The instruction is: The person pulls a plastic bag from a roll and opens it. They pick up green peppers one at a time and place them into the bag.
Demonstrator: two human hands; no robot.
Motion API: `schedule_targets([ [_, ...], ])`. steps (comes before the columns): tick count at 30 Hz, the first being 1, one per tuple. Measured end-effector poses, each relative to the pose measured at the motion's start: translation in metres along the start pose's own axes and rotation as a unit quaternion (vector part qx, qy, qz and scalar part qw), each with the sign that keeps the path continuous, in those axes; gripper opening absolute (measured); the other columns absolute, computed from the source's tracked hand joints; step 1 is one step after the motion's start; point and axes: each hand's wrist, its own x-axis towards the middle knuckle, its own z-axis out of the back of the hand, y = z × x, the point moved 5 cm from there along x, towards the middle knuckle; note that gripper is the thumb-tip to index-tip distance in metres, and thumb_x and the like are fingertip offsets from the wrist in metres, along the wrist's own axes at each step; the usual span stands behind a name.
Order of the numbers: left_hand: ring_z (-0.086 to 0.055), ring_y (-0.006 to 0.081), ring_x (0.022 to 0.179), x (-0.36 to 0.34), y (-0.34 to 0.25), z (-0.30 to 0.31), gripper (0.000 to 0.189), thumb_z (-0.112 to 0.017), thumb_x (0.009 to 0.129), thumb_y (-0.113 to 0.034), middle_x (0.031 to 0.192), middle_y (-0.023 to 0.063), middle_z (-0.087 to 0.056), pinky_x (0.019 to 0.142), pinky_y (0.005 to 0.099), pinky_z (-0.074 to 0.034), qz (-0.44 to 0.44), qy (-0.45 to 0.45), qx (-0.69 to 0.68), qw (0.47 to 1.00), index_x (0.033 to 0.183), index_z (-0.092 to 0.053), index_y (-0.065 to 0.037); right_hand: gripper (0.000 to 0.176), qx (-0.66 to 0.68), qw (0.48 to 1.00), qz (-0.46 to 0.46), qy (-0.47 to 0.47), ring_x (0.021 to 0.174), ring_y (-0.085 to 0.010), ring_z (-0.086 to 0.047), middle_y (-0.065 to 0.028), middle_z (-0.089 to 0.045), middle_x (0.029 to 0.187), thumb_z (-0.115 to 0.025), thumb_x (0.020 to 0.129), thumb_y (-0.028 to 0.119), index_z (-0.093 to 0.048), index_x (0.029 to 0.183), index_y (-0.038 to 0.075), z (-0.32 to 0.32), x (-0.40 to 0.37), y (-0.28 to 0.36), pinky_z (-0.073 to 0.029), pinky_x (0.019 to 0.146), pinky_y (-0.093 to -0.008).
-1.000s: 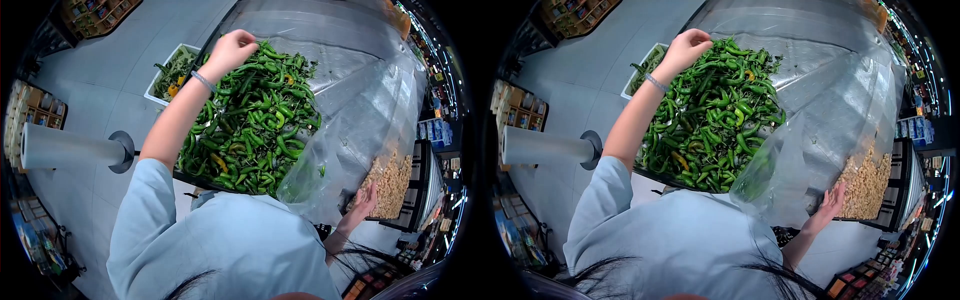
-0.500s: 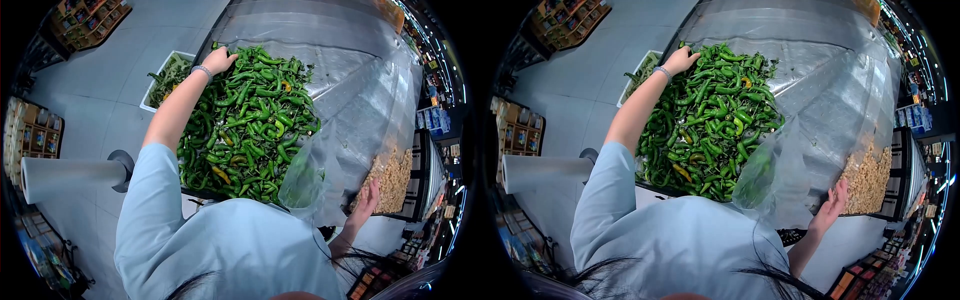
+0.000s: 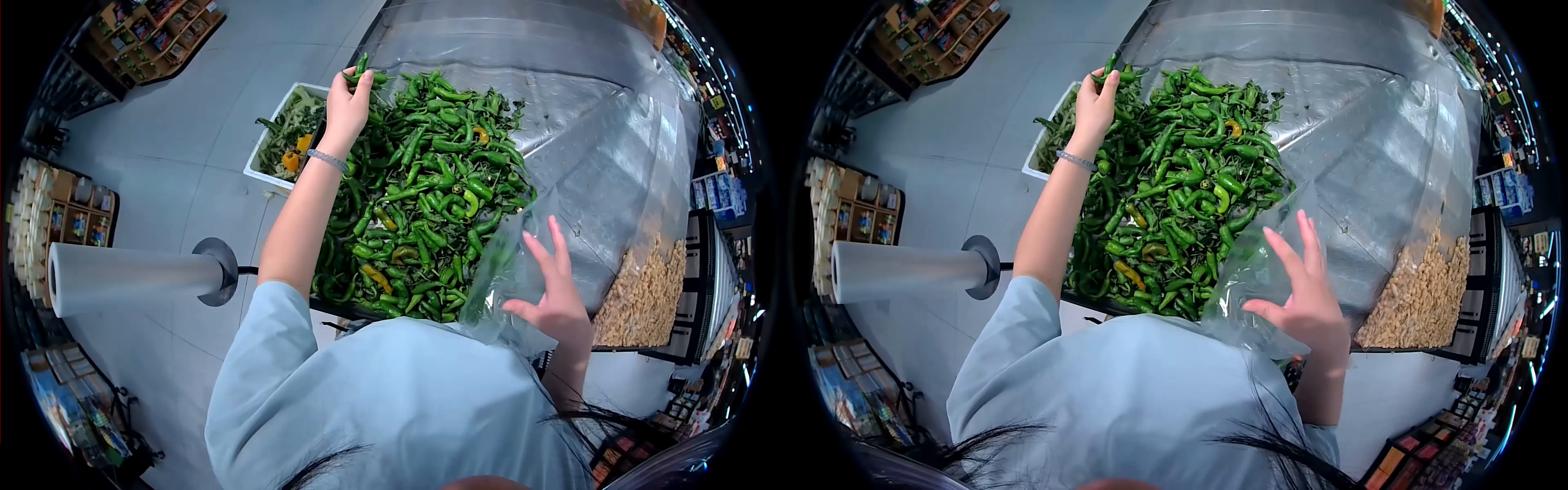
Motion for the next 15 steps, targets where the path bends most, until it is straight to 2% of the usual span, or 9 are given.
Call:
schedule_targets([
  [3,-0.051,0.0099,0.079,-0.019,0.004,-0.003,0.039,-0.061,0.091,-0.035,0.092,0.0018,-0.060,0.077,0.0249,-0.042,0.163,0.040,-0.205,0.964,0.110,-0.057,-0.002,0.061,-0.052,0.997,0.042,-0.046,0.135,-0.0424,-0.025,-0.0228,-0.023,0.147,-0.066,0.075,0.009,-0.050,0.133,0.017,-0.015,0.007,-0.001,-0.026,0.109,-0.0466],
  [4,-0.048,0.0093,0.080,-0.031,0.010,-0.007,0.036,-0.061,0.091,-0.034,0.096,0.0016,-0.059,0.083,0.0249,-0.038,0.279,0.065,-0.236,0.929,0.110,-0.057,-0.004,0.059,-0.084,0.991,0.069,-0.073,0.131,-0.0390,-0.031,-0.0197,-0.029,0.143,-0.058,0.071,-0.002,-0.056,0.126,0.016,-0.017,0.011,0.005,-0.031,0.106,-0.0462],
  [5,-0.053,0.0108,0.084,-0.039,0.009,-0.010,0.034,-0.058,0.093,-0.032,0.102,0.0028,-0.059,0.079,0.0290,-0.046,0.294,0.104,-0.272,0.910,0.113,-0.057,-0.005,0.056,-0.129,0.987,0.070,-0.062,0.129,-0.0381,-0.034,-0.0186,-0.030,0.143,-0.058,0.070,-0.002,-0.058,0.123,0.016,-0.020,0.014,0.003,-0.033,0.104,-0.0460],
  [7,-0.061,0.0189,0.081,-0.055,0.000,-0.020,0.029,-0.054,0.094,-0.033,0.093,0.0061,-0.060,0.069,0.0406,-0.057,0.279,0.153,-0.329,0.889,0.106,-0.056,-0.007,0.051,-0.220,0.972,0.066,-0.045,0.124,-0.0363,-0.038,-0.0165,-0.031,0.142,-0.059,0.069,-0.003,-0.061,0.117,0.014,-0.026,0.020,-0.002,-0.036,0.100,-0.0455],
  [8,-0.061,0.0178,0.081,-0.063,-0.006,-0.023,0.029,-0.054,0.094,-0.032,0.090,0.0053,-0.060,0.069,0.0396,-0.056,0.274,0.158,-0.328,0.890,0.109,-0.056,-0.007,0.037,-0.242,0.963,0.081,-0.083,0.116,-0.0315,-0.044,-0.0122,-0.039,0.138,-0.060,0.069,-0.002,-0.062,0.104,0.011,-0.024,0.021,0.000,-0.040,0.092,-0.0426],
  [11,-0.059,0.0143,0.084,-0.084,-0.021,-0.034,0.029,-0.060,0.091,-0.026,0.093,0.0011,-0.059,0.069,0.0368,-0.055,0.270,0.167,-0.297,0.900,0.115,-0.058,-0.009,0.025,-0.227,0.971,0.070,-0.030,0.107,-0.0273,-0.050,-0.0095,-0.048,0.128,-0.061,0.069,0.000,-0.059,0.093,0.008,-0.025,0.025,-0.005,-0.042,0.086,-0.0403],
  [12,-0.058,0.0124,0.087,-0.087,-0.019,-0.040,0.027,-0.063,0.089,-0.025,0.094,-0.0008,-0.058,0.068,0.0353,-0.054,0.268,0.192,-0.295,0.897,0.110,-0.059,-0.010,0.021,-0.218,0.973,0.072,-0.021,0.100,-0.0249,-0.054,-0.0071,-0.055,0.119,-0.062,0.069,0.001,-0.056,0.088,0.008,-0.028,0.026,-0.010,-0.042,0.081,-0.0390],
  [13,-0.058,0.0115,0.087,-0.088,-0.011,-0.047,0.023,-0.064,0.087,-0.023,0.096,-0.0011,-0.059,0.070,0.0340,-0.053,0.243,0.186,-0.249,0.919,0.105,-0.059,-0.010,0.023,-0.214,0.976,0.028,0.020,0.100,-0.0252,-0.055,-0.0074,-0.055,0.119,-0.062,0.069,0.001,-0.055,0.090,0.009,-0.030,0.028,-0.016,-0.042,0.081,-0.0393],
  [15,-0.057,0.0117,0.091,-0.099,-0.034,-0.056,0.021,-0.065,0.086,-0.022,0.099,-0.0011,-0.060,0.078,0.0328,-0.051,0.210,0.201,-0.219,0.931,0.102,-0.059,-0.010,0.027,-0.203,0.972,-0.060,0.100,0.100,-0.0259,-0.056,-0.0080,-0.056,0.117,-0.063,0.069,0.002,-0.055,0.093,0.010,-0.034,0.029,-0.027,-0.042,0.081,-0.0398],
])
